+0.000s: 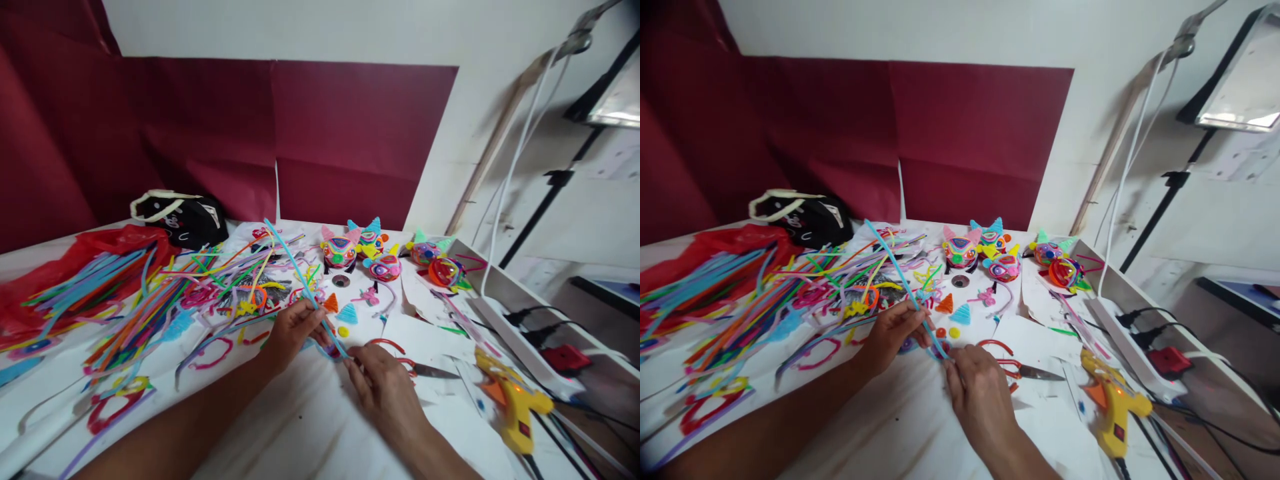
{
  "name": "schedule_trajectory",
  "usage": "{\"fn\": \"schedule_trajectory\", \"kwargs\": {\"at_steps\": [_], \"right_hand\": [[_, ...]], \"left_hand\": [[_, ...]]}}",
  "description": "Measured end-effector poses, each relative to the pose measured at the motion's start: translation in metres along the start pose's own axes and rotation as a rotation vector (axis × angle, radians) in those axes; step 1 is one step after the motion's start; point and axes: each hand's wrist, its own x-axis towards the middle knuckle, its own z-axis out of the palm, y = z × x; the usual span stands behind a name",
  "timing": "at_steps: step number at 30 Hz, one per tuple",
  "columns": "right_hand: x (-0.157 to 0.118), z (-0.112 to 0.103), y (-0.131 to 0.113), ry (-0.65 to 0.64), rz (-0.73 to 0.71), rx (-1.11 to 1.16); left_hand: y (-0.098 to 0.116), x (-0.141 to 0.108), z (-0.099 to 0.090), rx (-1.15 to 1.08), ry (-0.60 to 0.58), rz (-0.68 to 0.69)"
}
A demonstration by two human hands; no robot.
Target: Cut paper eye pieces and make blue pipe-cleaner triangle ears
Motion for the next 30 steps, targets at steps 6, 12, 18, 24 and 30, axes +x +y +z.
{"fn": "schedule_trajectory", "kwargs": {"at_steps": [6, 12, 18, 24, 30], "right_hand": [[0.022, -0.025, 0.014, -0.002, 0.215, 0.063], [0.082, -0.029, 0.034, -0.313, 0.116, -0.324], [0.121, 0.003, 0.051, -0.514, 0.001, -0.371], [0.128, 0.004, 0.055, -0.6, -0.036, -0.393], [0.131, -0.008, 0.056, -0.572, 0.023, -0.335]], "left_hand": [[-0.003, 0.008, -0.009, -0.061, 0.107, -0.006], [-0.007, 0.013, -0.014, -0.064, 0.161, -0.026], [-0.008, 0.016, -0.018, -0.081, 0.204, -0.022], [-0.007, 0.016, -0.017, -0.102, 0.22, -0.041], [-0.007, 0.015, -0.015, -0.147, 0.194, -0.082]]}}
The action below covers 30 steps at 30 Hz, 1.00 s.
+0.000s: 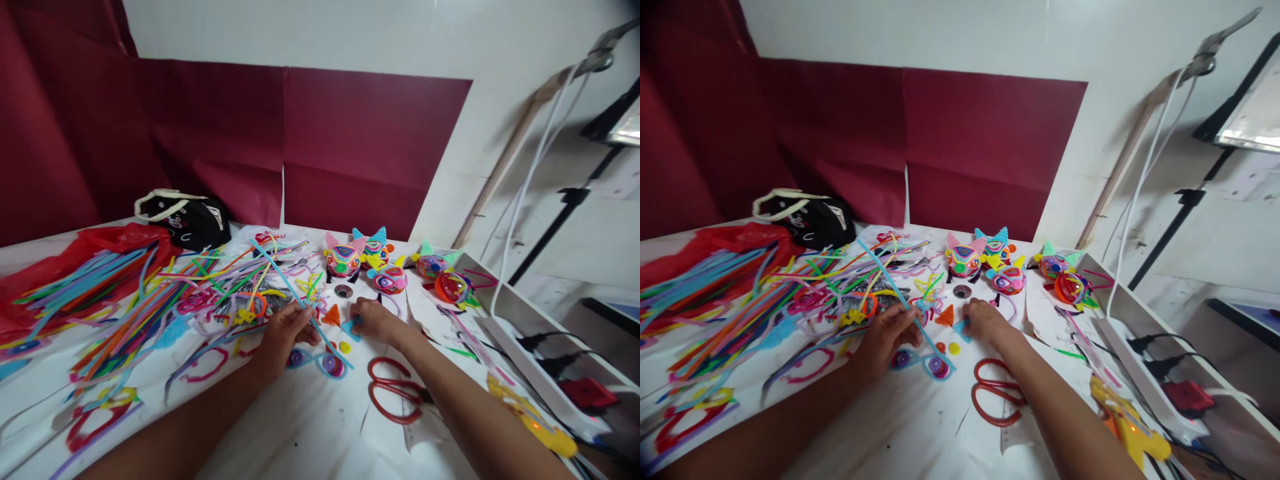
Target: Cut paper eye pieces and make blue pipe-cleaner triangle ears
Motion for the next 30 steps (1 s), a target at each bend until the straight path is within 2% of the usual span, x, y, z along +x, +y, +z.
{"fn": "schedule_trajectory", "kwargs": {"at_steps": [4, 10, 12, 15, 20, 26, 30], "right_hand": [[-0.015, -0.01, 0.001, 0.074, 0.052, 0.099], [-0.06, -0.021, -0.008, 0.168, 0.108, 0.271], [-0.074, -0.016, -0.011, 0.191, 0.115, 0.357], [-0.089, -0.003, -0.015, 0.219, 0.12, 0.651], [-0.102, 0.018, -0.032, 0.283, 0.152, 0.997], [-0.106, 0.029, -0.048, 0.365, 0.159, 1.181], [-0.105, 0.035, -0.045, 0.384, 0.141, 1.146]], "left_hand": [[0.001, -0.001, 0.001, -0.069, -0.009, -0.043], [0.001, 0.0, 0.0, -0.194, 0.01, -0.095], [0.0, 0.001, 0.0, -0.231, 0.02, -0.098], [-0.002, 0.001, 0.001, -0.262, 0.018, -0.094], [-0.006, -0.005, 0.006, -0.242, -0.043, -0.085], [-0.008, -0.01, 0.012, -0.185, -0.078, -0.073], [-0.007, -0.012, 0.014, -0.121, -0.09, -0.055]]}}
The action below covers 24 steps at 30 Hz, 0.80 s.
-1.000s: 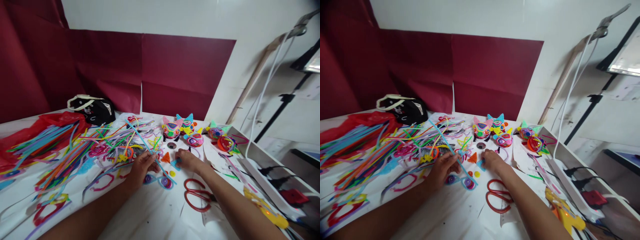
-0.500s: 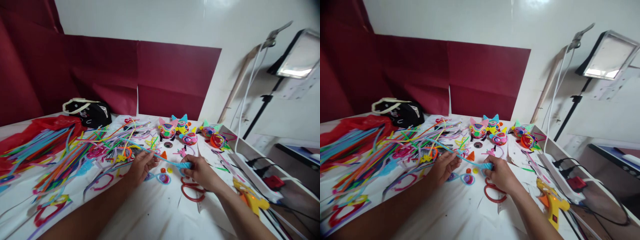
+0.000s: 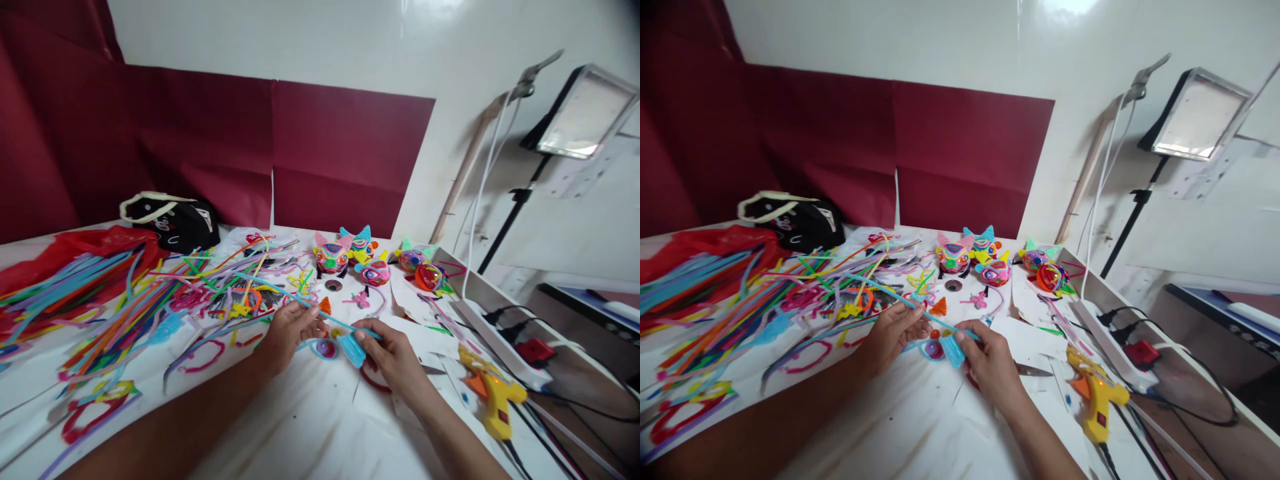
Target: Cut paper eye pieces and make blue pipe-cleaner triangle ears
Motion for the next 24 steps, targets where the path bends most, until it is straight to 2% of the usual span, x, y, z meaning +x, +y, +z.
{"fn": "schedule_trajectory", "kwargs": {"at_steps": [4, 8, 13, 17, 24], "right_hand": [[0.002, 0.0, 0.008, 0.021, -0.058, -0.059], [-0.001, 0.005, 0.011, 0.056, -0.093, -0.069], [-0.009, 0.016, 0.008, 0.012, -0.188, -0.141], [-0.011, 0.018, 0.006, 0.006, -0.384, -0.356], [-0.014, 0.02, 0.002, 0.102, -0.514, -0.652]], "left_hand": [[0.0, -0.003, 0.004, 0.086, -0.02, 0.005], [-0.007, -0.009, 0.009, 0.249, -0.159, -0.014], [-0.019, -0.013, 0.009, 0.329, -0.295, -0.05], [-0.022, -0.011, 0.007, 0.335, -0.269, -0.057], [-0.022, -0.013, 0.004, 0.435, -0.254, -0.063]]}}
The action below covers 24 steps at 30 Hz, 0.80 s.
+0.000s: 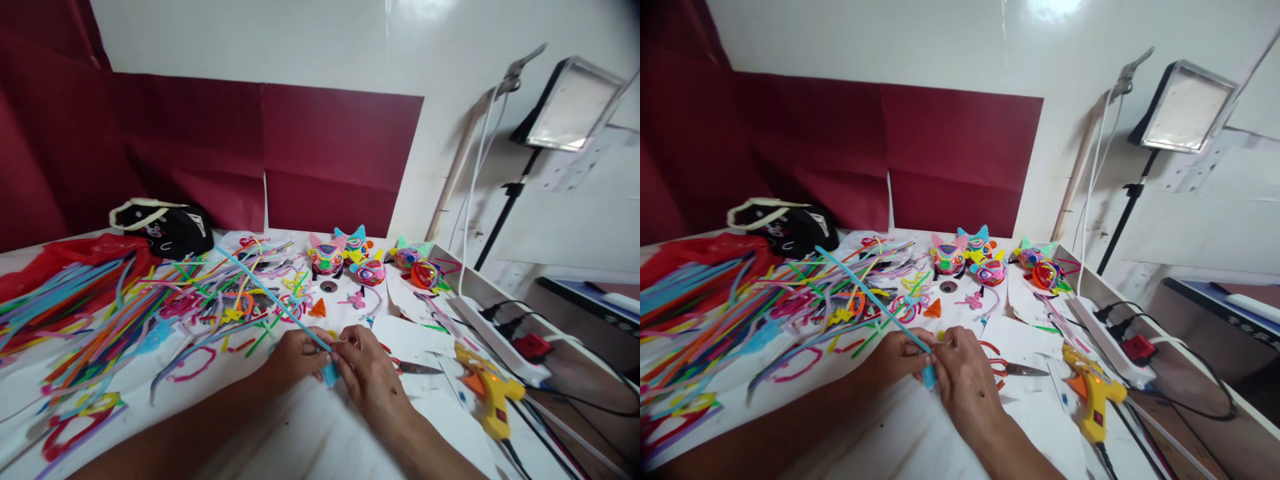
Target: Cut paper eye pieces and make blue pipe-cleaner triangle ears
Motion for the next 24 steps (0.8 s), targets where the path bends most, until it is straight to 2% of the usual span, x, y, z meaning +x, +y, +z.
{"fn": "schedule_trajectory", "kwargs": {"at_steps": [5, 9, 15, 19, 24], "right_hand": [[0.001, -0.006, -0.002, 0.114, 0.032, -0.059], [0.004, -0.011, 0.002, 0.167, 0.147, 0.145], [0.004, -0.012, 0.003, 0.176, 0.335, 0.418], [0.002, -0.01, 0.001, 0.222, 0.37, 0.485], [0.001, -0.01, -0.001, 0.309, 0.363, 0.544]], "left_hand": [[-0.004, 0.003, -0.002, 0.037, 0.015, 0.01], [0.0, 0.006, -0.004, 0.022, 0.036, 0.026], [0.01, 0.006, -0.003, -0.118, 0.085, 0.006], [0.016, 0.001, 0.0, -0.188, 0.118, -0.012], [0.02, -0.004, 0.003, -0.245, 0.104, -0.019]]}}
